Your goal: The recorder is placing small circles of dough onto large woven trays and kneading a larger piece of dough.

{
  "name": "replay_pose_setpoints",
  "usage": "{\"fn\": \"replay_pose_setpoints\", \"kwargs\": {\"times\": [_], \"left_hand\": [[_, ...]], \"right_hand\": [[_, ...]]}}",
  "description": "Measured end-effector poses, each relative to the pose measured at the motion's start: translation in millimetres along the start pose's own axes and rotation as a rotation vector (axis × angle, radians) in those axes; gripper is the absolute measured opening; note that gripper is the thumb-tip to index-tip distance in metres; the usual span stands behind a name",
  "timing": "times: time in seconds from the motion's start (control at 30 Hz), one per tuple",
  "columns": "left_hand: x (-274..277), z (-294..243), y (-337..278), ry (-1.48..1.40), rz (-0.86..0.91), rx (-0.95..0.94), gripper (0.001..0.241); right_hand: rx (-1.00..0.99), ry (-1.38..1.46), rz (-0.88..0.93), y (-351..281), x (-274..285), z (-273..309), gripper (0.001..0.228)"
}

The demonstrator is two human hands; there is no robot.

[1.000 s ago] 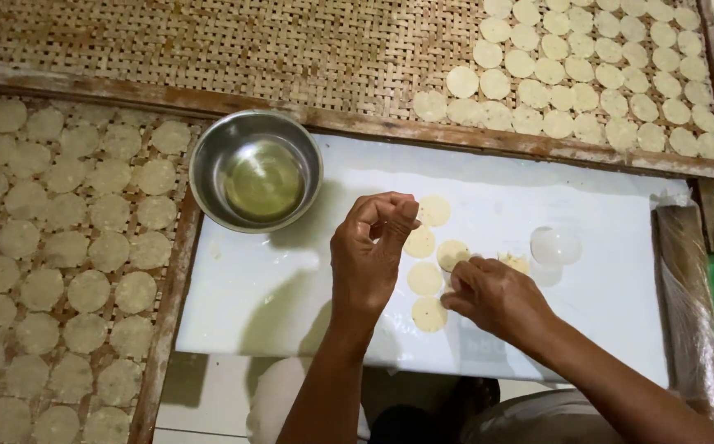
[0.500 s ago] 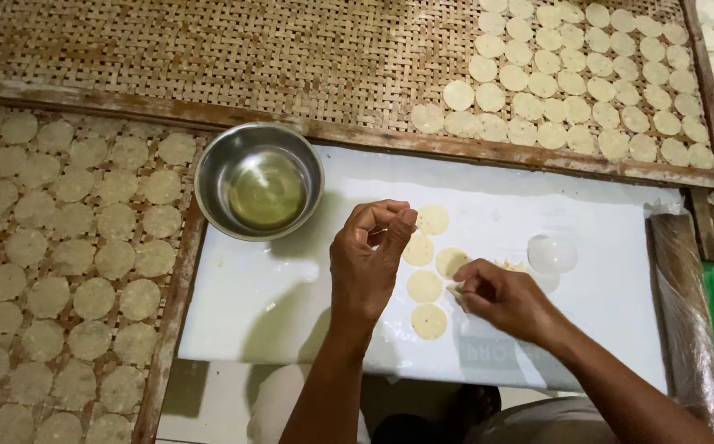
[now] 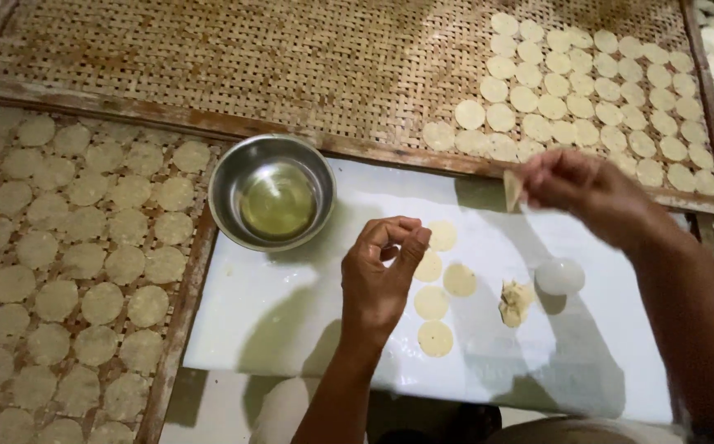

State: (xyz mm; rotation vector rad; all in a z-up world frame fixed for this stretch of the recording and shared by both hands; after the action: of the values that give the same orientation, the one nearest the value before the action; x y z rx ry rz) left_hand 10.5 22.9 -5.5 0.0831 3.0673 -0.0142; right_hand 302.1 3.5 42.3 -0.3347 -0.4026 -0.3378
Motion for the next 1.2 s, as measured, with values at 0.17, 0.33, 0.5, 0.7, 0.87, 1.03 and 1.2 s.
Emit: {"fn": "replay_pose_setpoints", "kwargs": {"times": [0.17,0.33,0.5,0.7,0.87,1.03,1.2], "left_hand": [[0.3,-4.5,-1.1,0.006,-0.019,-0.027,0.025],[-1.0,-11.3,1.1,0.026,0.011,-0.017,0.025],[-5.1,-8.4,1.1,0.064,0.024,0.018,0.025],[-8.2,-4.8,-3.4,0.036,0.033,0.023,0.025],[-10.5,-4.8,-4.3,0.051,0.038,0.029,0.024],[-10.0,-4.1,-4.9,0.038,0.036,0.027,0.023],[-10.7,-2.8,-5.4,0.034,0.035,0.011,0.022]], "right_hand": [[0.097,0.051,-0.013,101.6,-5.2,15.8,0.017],[0.072,0.026,-0.104,154.6,-45.3,54.1,0.014],[0.059,0.163,-0.109,213.4,-47.9,21.3,0.009],[0.089,0.134,-0.151,242.8,-20.3,-20.2,0.008],[0.097,0.113,-0.188,251.6,-9.8,-32.6,0.009],[0.089,0.027,-0.226,251.6,-9.7,-31.4,0.009],[0.091,-0.14,-0.273,239.6,-10.2,-20.0,0.012]]}}
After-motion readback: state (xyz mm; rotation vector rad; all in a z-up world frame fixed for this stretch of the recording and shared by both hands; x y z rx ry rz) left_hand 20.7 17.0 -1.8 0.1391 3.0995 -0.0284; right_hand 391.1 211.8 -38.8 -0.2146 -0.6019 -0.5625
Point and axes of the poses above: each hand's wrist, its own y-axis towards the middle knuckle, its own x-axis out of the back of the hand, z = x × y, the point moved 2 cm from there along y, towards the middle knuckle, and after that the axes turned 11 degrees about -z, right-handed, at the moved point
